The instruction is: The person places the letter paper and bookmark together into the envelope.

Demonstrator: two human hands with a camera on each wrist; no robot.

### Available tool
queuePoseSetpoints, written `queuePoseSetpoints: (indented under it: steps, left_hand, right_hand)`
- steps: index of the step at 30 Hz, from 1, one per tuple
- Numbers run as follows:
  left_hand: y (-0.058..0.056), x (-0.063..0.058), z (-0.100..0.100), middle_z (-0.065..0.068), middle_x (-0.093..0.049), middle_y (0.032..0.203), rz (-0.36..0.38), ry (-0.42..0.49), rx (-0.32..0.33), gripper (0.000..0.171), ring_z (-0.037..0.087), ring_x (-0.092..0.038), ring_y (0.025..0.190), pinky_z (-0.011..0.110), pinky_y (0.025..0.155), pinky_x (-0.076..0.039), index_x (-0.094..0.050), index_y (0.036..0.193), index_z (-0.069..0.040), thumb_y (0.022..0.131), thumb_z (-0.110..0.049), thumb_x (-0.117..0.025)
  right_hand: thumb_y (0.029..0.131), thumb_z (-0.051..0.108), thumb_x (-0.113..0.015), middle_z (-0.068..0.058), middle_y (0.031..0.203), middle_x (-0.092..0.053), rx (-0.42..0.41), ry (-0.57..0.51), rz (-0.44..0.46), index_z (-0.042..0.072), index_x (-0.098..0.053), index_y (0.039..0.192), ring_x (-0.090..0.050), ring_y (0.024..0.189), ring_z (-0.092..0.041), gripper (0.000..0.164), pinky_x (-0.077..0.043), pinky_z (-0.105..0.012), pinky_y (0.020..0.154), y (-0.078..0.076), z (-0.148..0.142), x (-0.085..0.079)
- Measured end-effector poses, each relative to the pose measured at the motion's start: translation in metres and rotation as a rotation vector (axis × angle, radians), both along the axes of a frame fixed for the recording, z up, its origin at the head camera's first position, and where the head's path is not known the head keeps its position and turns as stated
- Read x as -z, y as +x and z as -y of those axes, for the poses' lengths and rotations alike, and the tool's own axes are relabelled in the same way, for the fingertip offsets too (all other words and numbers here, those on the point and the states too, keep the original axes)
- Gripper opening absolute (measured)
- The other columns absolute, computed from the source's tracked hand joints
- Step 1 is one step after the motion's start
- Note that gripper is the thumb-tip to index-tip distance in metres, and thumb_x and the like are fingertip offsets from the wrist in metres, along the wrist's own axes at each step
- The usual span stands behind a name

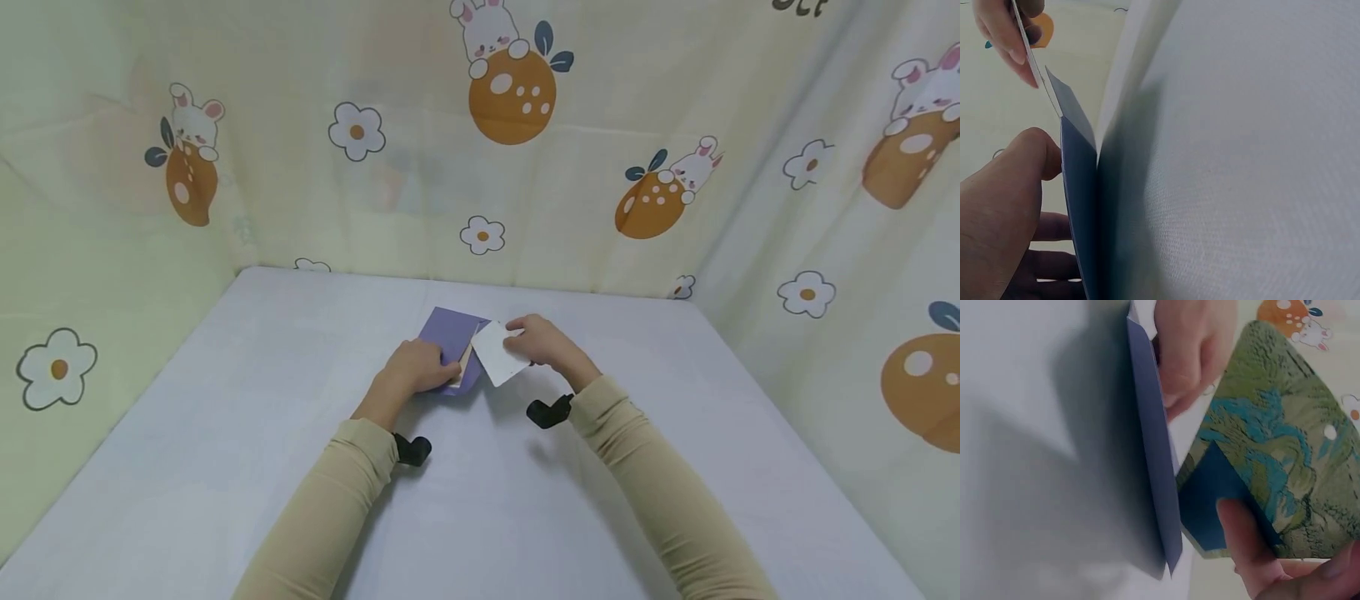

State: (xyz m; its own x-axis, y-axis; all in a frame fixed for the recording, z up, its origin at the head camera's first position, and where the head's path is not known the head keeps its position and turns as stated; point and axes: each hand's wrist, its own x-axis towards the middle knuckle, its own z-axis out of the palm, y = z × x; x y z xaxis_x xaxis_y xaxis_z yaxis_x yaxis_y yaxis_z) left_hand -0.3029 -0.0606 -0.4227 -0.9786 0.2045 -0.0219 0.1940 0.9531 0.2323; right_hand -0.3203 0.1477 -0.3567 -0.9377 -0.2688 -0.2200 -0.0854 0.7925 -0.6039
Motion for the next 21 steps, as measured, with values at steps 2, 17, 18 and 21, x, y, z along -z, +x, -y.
queuePoseSetpoints:
  steps: [2, 17, 18, 21]
  left_hand:
    - [0.0, 0.0, 0.0, 0.01, -0.063, 0.092, 0.002, -0.003, -0.001, 0.045, 0.025, -0.055, 0.08, 0.036, 0.073, -0.044, -0.063, 0.086, -0.009, 0.076, -0.049, -0.043]
    - [0.001, 0.0, 0.001, 0.007, -0.062, 0.083, -0.005, 0.026, 0.005, 0.044, 0.022, -0.053, 0.073, 0.033, 0.065, -0.043, -0.062, 0.083, -0.011, 0.077, -0.05, -0.042]
    - [0.001, 0.0, 0.001, 0.007, -0.062, 0.083, -0.007, 0.025, 0.01, 0.045, 0.022, -0.053, 0.073, 0.034, 0.066, -0.043, -0.062, 0.083, -0.011, 0.077, -0.05, -0.042]
    - [0.0, -0.001, 0.002, 0.008, -0.062, 0.086, -0.007, 0.02, 0.012, 0.046, 0.022, -0.053, 0.076, 0.035, 0.07, -0.043, -0.063, 0.087, -0.01, 0.077, -0.05, -0.042]
  right_hand:
    - [0.085, 0.019, -0.047, -0.018, 0.111, -0.057, -0.001, 0.011, 0.003, 0.002, -0.042, 0.133, -0.047, 0.056, -0.011, 0.051, -0.038, -0.022, 0.047, 0.0, 0.006, 0.002]
    - [0.085, 0.019, -0.048, -0.019, 0.104, -0.061, 0.026, 0.006, -0.062, -0.001, -0.042, 0.132, -0.05, 0.056, -0.012, 0.051, -0.038, -0.021, 0.045, -0.005, 0.013, 0.0]
    - [0.086, 0.021, -0.049, -0.019, 0.109, -0.06, 0.031, 0.01, -0.075, -0.001, -0.042, 0.132, -0.051, 0.059, -0.013, 0.051, -0.04, -0.021, 0.047, -0.005, 0.011, -0.003]
    - [0.088, 0.025, -0.051, -0.018, 0.115, -0.059, 0.043, 0.034, -0.149, 0.001, -0.047, 0.128, -0.059, 0.071, -0.017, 0.048, -0.046, -0.023, 0.052, -0.006, 0.004, -0.014]
